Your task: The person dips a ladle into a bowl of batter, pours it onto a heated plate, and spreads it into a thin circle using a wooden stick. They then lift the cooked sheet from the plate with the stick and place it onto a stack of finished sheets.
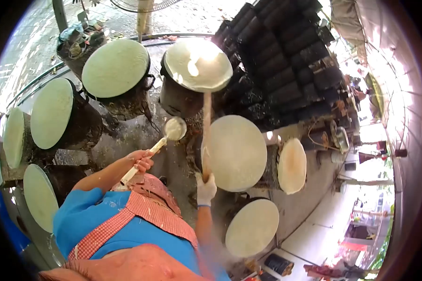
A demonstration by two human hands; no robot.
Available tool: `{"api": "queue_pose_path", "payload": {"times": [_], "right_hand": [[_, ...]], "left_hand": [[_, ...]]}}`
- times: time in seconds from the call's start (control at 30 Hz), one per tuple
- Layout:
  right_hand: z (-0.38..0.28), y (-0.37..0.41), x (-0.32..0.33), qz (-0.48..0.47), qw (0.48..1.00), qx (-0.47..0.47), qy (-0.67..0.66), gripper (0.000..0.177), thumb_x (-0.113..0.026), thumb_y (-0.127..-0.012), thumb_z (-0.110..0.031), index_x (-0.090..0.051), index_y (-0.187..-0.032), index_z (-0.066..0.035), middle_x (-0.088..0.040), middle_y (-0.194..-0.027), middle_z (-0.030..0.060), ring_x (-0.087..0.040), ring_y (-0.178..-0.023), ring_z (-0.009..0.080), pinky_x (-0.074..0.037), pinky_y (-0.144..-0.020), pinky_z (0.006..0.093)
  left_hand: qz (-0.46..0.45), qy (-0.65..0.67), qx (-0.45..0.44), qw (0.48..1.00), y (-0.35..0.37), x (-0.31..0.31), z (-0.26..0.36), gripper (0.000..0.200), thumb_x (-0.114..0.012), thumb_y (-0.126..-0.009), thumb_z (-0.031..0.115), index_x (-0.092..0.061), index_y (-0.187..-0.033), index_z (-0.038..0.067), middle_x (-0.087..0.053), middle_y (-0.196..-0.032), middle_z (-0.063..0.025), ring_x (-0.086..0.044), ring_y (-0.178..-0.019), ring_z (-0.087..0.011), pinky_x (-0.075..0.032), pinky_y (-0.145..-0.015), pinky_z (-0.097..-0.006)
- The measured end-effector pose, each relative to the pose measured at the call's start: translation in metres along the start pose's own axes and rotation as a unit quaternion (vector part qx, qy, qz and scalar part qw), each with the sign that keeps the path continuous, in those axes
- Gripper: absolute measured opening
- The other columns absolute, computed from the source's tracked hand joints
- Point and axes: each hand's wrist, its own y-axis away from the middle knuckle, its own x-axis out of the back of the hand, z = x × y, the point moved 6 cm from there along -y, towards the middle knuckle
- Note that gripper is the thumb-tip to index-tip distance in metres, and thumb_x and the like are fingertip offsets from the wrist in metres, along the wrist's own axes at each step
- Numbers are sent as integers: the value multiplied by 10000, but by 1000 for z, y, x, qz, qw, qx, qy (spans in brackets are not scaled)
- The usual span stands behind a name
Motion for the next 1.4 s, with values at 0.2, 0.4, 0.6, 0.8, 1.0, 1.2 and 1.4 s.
{"api": "queue_pose_path", "payload": {"times": [0.2,0.4,0.6,0.8,1.0,1.2,1.4], "right_hand": [[-85,-126,-93,-101,972,165,133,315,-666,-772,-362,-609,-895,-79,-628,-785,188,-614,-718,374,-481,-649,460],[-195,-230,-184,-12,921,340,187,464,-729,-680,-335,-604,-1082,-138,-575,-970,119,-617,-640,307,-511,-575,423],[-232,-309,-248,-174,870,370,275,416,-635,-757,-413,-612,-1031,-101,-623,-1004,152,-638,-789,314,-513,-715,413],[-287,-413,-184,-130,900,384,160,218,-551,-756,-223,-646,-882,-73,-651,-848,176,-630,-835,328,-490,-760,426],[-308,-539,-22,108,963,232,86,231,-571,-760,-235,-662,-844,-41,-641,-820,197,-630,-803,361,-496,-702,433],[-169,-531,124,269,934,74,-225,163,-643,-724,-152,-637,-760,7,-593,-609,46,-540,-533,143,-432,-513,303],[77,-394,258,440,782,-44,-439,136,-694,-697,-86,-641,-808,-26,-582,-670,-3,-500,-553,101,-408,-494,253]], "left_hand": [[70,121,10,990,37,67,38,115,-404,-966,215,-454,-878,159,-303,-514,28,-273,-367,-51,-227,-295,-182],[121,25,-26,992,77,83,95,152,-432,-950,212,-410,-816,142,-301,-506,32,-279,-370,-50,-225,-299,-181],[142,-58,-31,988,91,77,151,220,-461,-934,210,-366,-754,126,-299,-498,35,-286,-373,-48,-223,-303,-180],[174,-60,-11,983,91,63,180,199,-432,-951,222,-369,-784,133,-302,-510,27,-281,-382,-44,-216,-302,-177],[153,-24,28,988,74,56,185,382,-417,-955,261,-305,-613,132,-277,-485,25,-258,-379,-55,-205,-315,-201],[136,1,78,988,44,66,171,194,-487,-918,229,-371,-784,150,-271,-506,42,-272,-379,-42,-227,-303,-176],[108,83,154,979,4,50,138,343,-468,-925,285,-362,-640,127,-270,-503,39,-271,-384,-83,-284,-370,-236]]}}
